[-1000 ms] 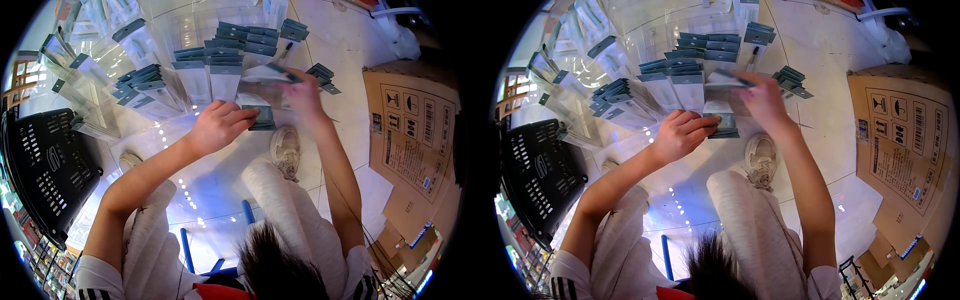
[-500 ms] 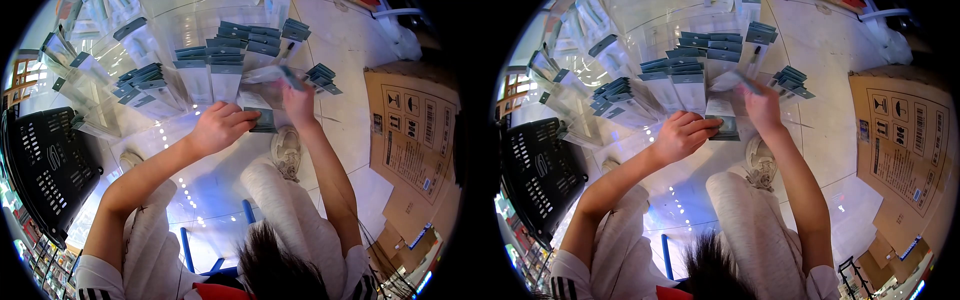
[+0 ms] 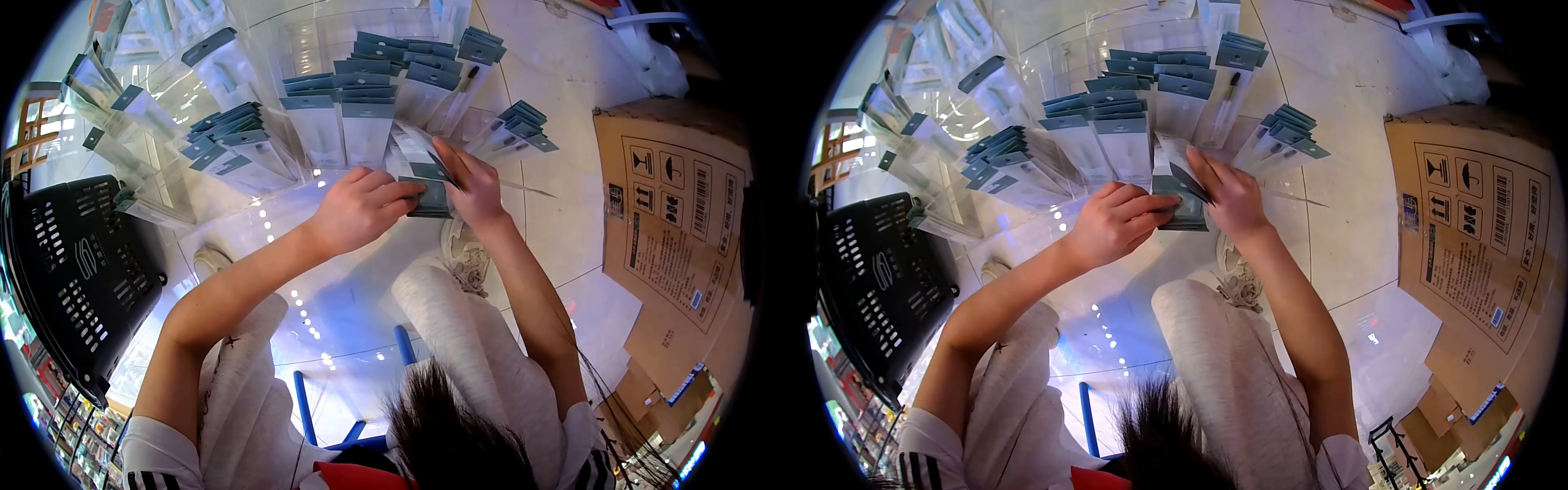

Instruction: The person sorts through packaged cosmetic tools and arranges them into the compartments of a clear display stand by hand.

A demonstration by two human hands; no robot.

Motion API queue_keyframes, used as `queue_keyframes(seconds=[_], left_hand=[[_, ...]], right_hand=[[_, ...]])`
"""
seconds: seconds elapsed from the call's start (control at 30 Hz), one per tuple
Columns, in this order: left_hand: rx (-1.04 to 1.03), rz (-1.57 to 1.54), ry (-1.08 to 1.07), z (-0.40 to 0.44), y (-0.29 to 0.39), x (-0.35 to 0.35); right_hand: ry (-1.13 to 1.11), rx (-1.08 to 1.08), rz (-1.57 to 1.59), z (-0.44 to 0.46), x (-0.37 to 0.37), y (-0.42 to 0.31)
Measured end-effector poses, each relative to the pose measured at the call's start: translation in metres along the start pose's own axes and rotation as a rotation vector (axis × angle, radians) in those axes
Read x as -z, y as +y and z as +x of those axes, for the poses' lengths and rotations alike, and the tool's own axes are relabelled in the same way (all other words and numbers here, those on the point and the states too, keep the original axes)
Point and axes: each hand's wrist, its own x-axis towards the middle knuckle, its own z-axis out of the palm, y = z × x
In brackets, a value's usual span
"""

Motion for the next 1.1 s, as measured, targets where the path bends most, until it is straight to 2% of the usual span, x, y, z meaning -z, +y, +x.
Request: queue_keyframes(seconds=[0.13,0.23,0.33,0.43,0.53,0.63,0.73,0.83,0.93,1.03,1.1], left_hand=[[0.007,0.01,-0.061,-0.002,0.001,0.004],[0.013,0.01,-0.082,-0.003,0.002,0.007],[0.003,-0.012,0.002,-0.001,-0.001,-0.001],[0.016,-0.011,0.008,0.002,0.0,0.0],[0.012,-0.013,-0.002,0.003,0.0,0.001],[0.011,-0.017,-0.006,0.003,0.0,0.0],[0.011,-0.01,0.004,0.004,0.0,0.0],[0.025,-0.018,-0.012,0.003,0.0,0.0],[0.026,-0.028,-0.017,0.003,0.0,0.001],[0.027,-0.018,-0.028,0.002,0.001,0.002],[0.021,-0.018,-0.025,0.002,0.0,0.001]], right_hand=[[-0.106,0.058,-0.068,-0.001,0.003,-0.003],[-0.195,0.046,0.005,0.014,0.011,-0.012],[-0.336,-0.371,-0.074,0.055,0.024,-0.015],[-0.355,-0.436,-0.014,0.084,0.021,0.025],[-0.313,-0.31,0.051,0.083,0.017,0.04],[-0.238,-0.338,0.162,0.076,0.025,0.015],[-0.153,-0.44,0.328,0.058,0.017,0.027],[-0.251,-0.564,0.418,0.053,0.012,0.033],[0.026,-0.755,0.847,0.054,0.002,0.024],[0.067,-0.74,0.609,0.064,0.002,0.007],[0.186,-0.657,0.378,0.066,-0.008,0.003]])
